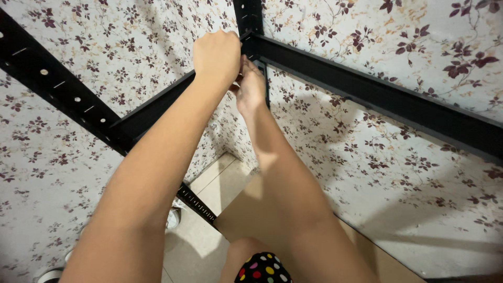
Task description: The person assembles a black metal shelving unit by attaching horizontal support bars to vertical uprights and then placing a flat cardboard sheet onto the frame as a shelf. The person handles metal bars and a cardboard sheet by hand.
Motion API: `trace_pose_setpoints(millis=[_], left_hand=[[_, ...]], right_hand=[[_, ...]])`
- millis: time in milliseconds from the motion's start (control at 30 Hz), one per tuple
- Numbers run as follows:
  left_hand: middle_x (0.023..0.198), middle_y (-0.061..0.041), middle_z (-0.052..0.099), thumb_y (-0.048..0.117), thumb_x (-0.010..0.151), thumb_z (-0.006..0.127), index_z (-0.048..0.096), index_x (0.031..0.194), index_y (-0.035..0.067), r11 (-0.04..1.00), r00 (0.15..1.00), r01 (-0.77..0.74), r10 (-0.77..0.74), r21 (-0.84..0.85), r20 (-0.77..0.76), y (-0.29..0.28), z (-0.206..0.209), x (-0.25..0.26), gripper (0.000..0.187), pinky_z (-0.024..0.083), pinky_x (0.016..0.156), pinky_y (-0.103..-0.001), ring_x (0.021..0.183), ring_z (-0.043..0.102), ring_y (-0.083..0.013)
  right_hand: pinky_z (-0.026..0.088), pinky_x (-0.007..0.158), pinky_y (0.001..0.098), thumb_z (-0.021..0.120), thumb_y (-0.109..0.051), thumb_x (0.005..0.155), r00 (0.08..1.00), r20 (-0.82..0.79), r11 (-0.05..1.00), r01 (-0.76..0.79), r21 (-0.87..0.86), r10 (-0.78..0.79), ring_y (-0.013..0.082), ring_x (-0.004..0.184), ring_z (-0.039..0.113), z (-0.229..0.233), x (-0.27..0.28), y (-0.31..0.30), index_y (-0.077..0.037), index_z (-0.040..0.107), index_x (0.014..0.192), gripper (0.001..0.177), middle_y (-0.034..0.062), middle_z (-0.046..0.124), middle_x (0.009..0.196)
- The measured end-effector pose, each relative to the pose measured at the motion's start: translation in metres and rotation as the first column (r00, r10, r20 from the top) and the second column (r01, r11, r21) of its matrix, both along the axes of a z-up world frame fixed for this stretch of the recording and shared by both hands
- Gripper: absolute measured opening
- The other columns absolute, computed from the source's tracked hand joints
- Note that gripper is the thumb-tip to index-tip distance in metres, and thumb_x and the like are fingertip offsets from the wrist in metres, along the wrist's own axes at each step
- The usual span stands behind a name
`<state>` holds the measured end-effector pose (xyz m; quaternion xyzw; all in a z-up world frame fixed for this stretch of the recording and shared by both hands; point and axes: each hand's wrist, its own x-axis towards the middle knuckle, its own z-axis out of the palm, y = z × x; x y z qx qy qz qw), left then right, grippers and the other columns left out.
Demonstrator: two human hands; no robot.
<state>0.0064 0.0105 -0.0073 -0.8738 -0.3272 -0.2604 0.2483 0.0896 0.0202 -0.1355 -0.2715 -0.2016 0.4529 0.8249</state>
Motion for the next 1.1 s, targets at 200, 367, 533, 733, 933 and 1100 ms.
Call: trace_pose_setpoints(millis=[200,367,533,733,933,1100], left_hand=[[0.076,-0.019,0.073,0.027,0.089,0.072,0.078,0.08,0.007,0.996,0.997,-0.003,0.01,-0.091,0.08,-0.002,0.002,0.002,0.023,0.058,0.064,-0.045,0.074,0.073,-0.0367],[0.077,-0.019,0.073,0.03,0.092,0.07,0.077,0.082,0.006,0.994,0.995,0.021,-0.01,-0.105,0.101,-0.004,0.002,-0.001,0.027,0.057,0.063,-0.046,0.074,0.073,-0.0375],[0.078,-0.019,0.073,0.028,0.094,0.069,0.074,0.09,0.005,0.994,0.995,0.041,-0.031,-0.106,0.099,-0.008,0.0,-0.004,0.024,0.057,0.063,-0.047,0.074,0.073,-0.0376],[0.077,-0.018,0.073,0.028,0.095,0.066,0.069,0.093,0.004,0.996,0.996,0.01,-0.002,-0.085,0.086,-0.008,-0.004,0.0,0.024,0.057,0.061,-0.047,0.073,0.073,-0.0369],[0.078,-0.018,0.074,0.024,0.091,0.069,0.069,0.091,0.003,0.998,0.994,0.042,-0.038,-0.035,0.106,-0.004,-0.008,0.001,0.021,0.058,0.063,-0.045,0.075,0.074,-0.0363],[0.079,-0.018,0.074,0.021,0.082,0.072,0.068,0.093,0.002,0.998,0.999,0.034,-0.032,-0.052,0.04,0.003,-0.01,0.004,0.022,0.058,0.063,-0.046,0.075,0.074,-0.0365]], right_hand=[[0.057,0.063,0.0394,0.048,-0.025,0.109,0.999,-0.031,0.998,0.042,0.051,-0.04,0.018,0.08,0.068,0.004,-0.009,-0.004,-0.011,0.067,0.111,0.024,0.0035,0.071,0.096],[0.049,0.045,0.0336,0.05,-0.022,0.104,0.993,0.018,0.992,0.12,-0.026,-0.119,0.0164,0.062,0.066,0.014,-0.011,-0.017,-0.008,0.068,0.109,0.023,0.0041,0.073,0.086],[0.042,0.038,0.0287,0.055,-0.031,0.103,0.976,0.129,0.979,0.185,-0.085,-0.173,0.0121,0.044,0.054,0.017,-0.015,-0.026,-0.007,0.072,0.106,0.029,0.0041,0.064,0.069],[0.035,0.04,0.0232,0.059,-0.046,0.105,0.884,0.339,0.934,0.355,-0.044,-0.321,0.006,0.045,0.047,-0.009,-0.028,-0.044,-0.008,0.061,0.087,0.042,-0.0017,0.053,0.06],[0.023,0.035,0.0235,0.051,-0.049,0.103,0.976,0.145,0.985,0.168,-0.027,-0.162,0.0031,0.038,0.032,-0.001,-0.013,-0.008,-0.012,0.061,0.081,0.044,-0.0072,0.044,0.053],[0.041,0.059,0.0212,0.056,-0.036,0.108,0.809,0.335,0.873,0.473,0.116,-0.483,0.0007,0.063,0.051,-0.021,-0.005,0.016,-0.006,0.073,0.094,0.037,-0.0053,0.066,0.073]])
